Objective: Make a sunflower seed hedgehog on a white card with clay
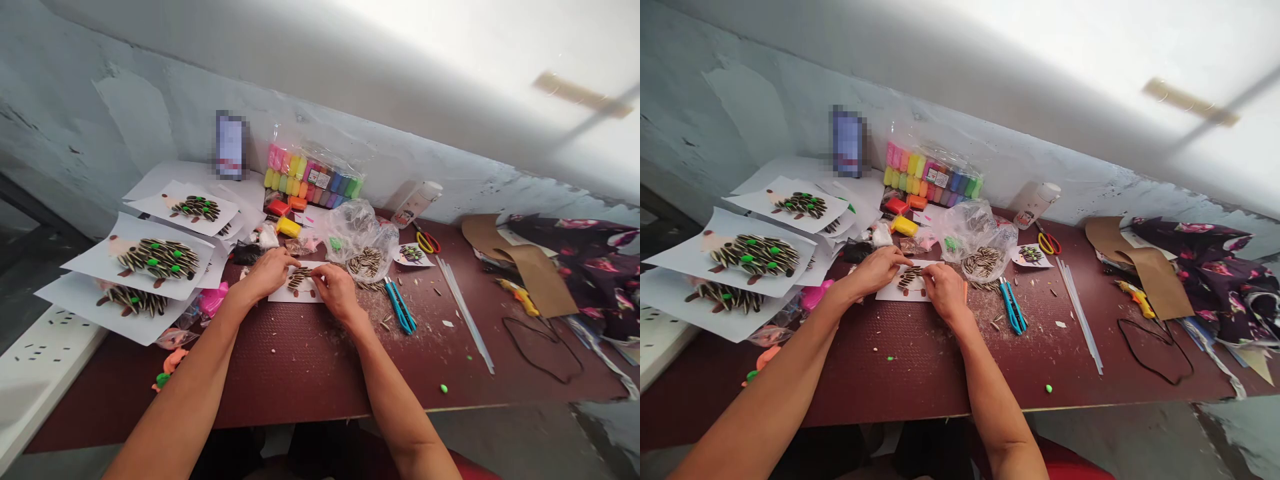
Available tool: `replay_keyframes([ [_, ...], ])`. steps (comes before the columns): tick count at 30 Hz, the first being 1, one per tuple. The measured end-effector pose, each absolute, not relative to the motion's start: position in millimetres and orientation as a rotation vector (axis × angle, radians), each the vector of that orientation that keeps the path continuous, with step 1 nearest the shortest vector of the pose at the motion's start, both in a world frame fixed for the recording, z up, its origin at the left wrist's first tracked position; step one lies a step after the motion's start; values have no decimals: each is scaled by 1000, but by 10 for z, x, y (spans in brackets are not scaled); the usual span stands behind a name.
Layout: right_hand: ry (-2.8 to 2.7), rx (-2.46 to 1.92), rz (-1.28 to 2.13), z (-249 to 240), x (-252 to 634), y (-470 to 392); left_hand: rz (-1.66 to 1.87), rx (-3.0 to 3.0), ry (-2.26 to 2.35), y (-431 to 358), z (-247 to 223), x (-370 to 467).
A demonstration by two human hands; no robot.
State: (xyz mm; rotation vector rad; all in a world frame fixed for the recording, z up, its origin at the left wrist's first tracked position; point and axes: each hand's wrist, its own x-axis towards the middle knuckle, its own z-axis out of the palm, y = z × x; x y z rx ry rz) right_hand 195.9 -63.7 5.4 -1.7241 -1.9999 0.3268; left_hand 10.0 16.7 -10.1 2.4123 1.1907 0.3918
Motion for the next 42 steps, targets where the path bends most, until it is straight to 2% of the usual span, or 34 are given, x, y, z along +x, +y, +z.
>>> replay_keyframes([
  [36,-1989,-1893,258,145,1916,-655,399,2400,1202,140,-47,108],
  [42,-1908,-2040,176,199,2031,-631,389,2405,1202,145,-39,105],
])
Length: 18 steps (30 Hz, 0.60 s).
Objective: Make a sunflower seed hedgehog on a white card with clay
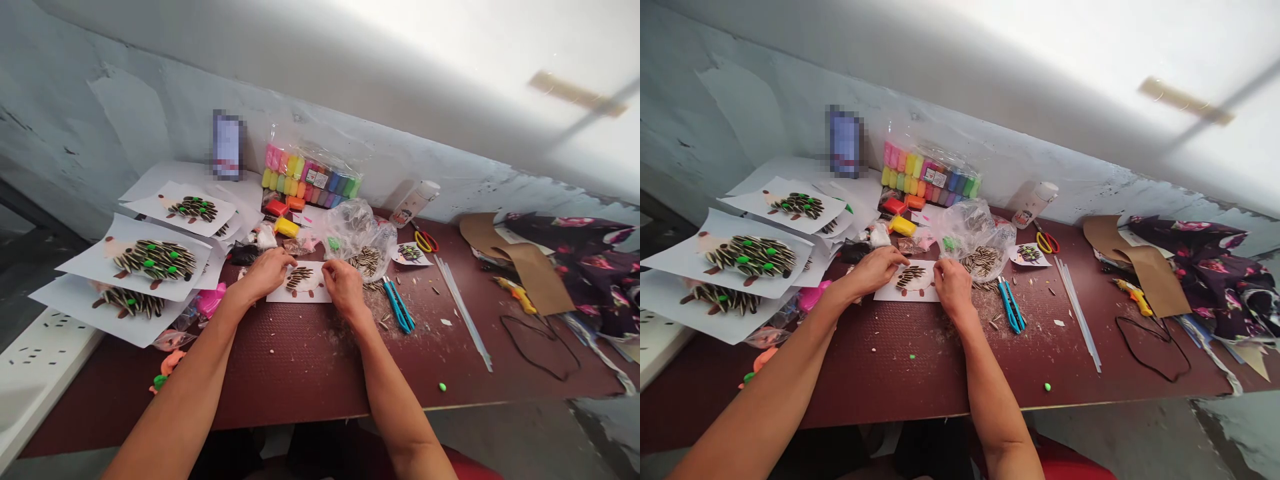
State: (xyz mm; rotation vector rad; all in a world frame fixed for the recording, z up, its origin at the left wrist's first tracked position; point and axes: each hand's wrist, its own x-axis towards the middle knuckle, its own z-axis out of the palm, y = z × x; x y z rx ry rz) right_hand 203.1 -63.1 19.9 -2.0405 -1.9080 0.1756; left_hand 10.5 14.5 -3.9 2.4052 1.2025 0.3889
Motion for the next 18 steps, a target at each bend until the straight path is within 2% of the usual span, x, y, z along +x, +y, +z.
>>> replay_keyframes([
  [8,-1683,-2472,4,292,2303,-594,385,2404,1196,154,-50,107],
  [18,-1695,-2536,-3,234,2361,-596,355,2412,1218,151,-55,114],
])
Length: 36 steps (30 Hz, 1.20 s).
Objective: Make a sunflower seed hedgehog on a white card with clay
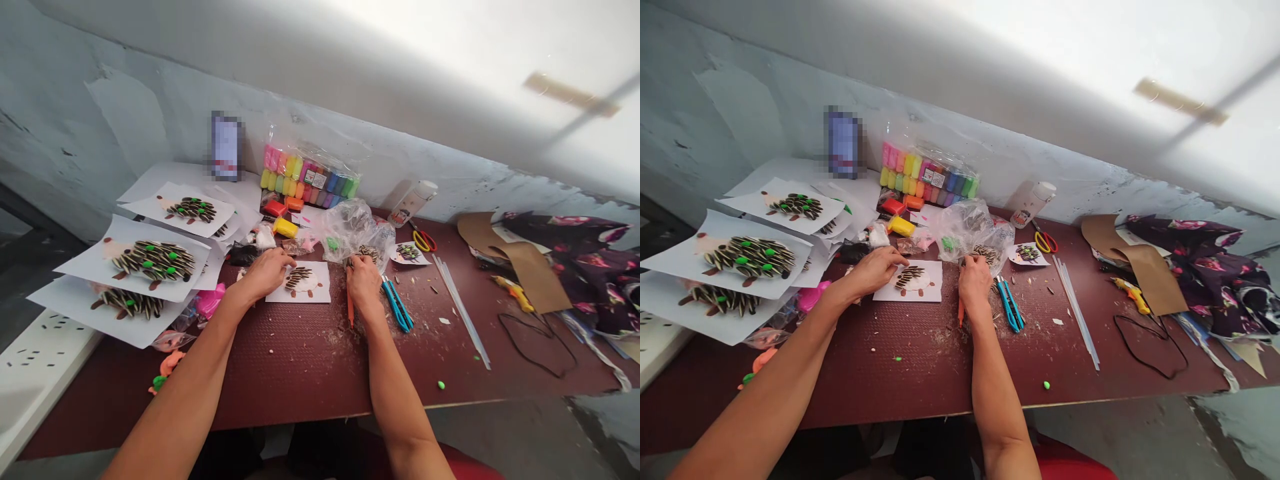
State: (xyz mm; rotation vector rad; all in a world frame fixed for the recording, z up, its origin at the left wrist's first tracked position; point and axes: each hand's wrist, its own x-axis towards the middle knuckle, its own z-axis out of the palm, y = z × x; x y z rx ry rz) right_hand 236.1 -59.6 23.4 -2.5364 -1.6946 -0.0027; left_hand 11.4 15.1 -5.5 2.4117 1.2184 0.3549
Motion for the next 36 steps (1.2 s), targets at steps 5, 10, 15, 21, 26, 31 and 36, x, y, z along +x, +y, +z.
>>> replay_keyframes([
  [5,-1749,-2563,66,236,2379,-586,361,2421,1211,149,-60,112],
  [10,-1733,-2591,49,231,2417,-564,378,2430,1214,147,-74,111],
  [15,-1739,-2557,39,217,2449,-560,406,2440,1202,156,-97,109],
  [21,-1734,-2477,8,214,2481,-572,381,2426,1196,162,-89,109],
  [26,-1620,-2296,-31,240,2527,-580,365,2419,1204,147,-57,110],
  [31,-1577,-2060,290,205,2529,-557,364,2416,1206,157,-64,106],
  [36,-1642,-2077,414,195,2484,-553,364,2420,1192,161,-69,102],
])
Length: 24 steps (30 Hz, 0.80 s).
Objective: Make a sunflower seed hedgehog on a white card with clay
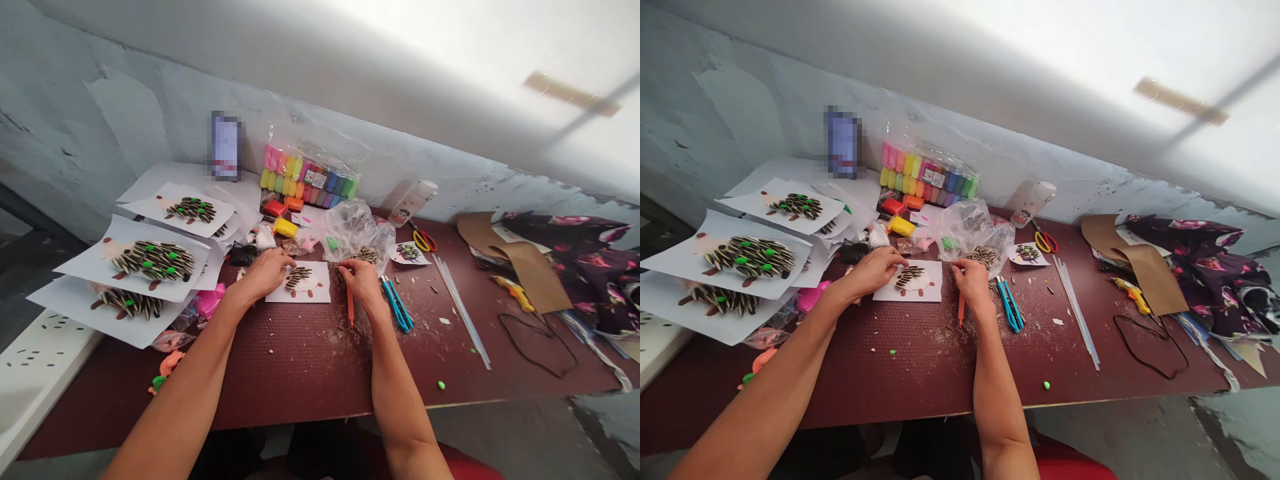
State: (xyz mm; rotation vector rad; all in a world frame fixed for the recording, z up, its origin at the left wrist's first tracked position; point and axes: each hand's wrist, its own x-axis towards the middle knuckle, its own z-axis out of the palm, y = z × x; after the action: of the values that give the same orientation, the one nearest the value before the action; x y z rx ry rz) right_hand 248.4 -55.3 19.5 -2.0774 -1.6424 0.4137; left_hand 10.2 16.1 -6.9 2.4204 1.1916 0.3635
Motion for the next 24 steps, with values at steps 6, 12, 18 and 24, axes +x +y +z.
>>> replay_keyframes([
  [6,-1677,-2181,292,243,2481,-566,393,2418,1193,146,-61,105],
  [12,-1759,-2313,328,329,2472,-601,372,2416,1189,152,-66,102],
  [18,-1829,-2491,302,385,2390,-618,410,2412,1190,156,-89,100],
  [24,-1905,-2489,191,371,2331,-623,397,2417,1192,158,-79,98],
])
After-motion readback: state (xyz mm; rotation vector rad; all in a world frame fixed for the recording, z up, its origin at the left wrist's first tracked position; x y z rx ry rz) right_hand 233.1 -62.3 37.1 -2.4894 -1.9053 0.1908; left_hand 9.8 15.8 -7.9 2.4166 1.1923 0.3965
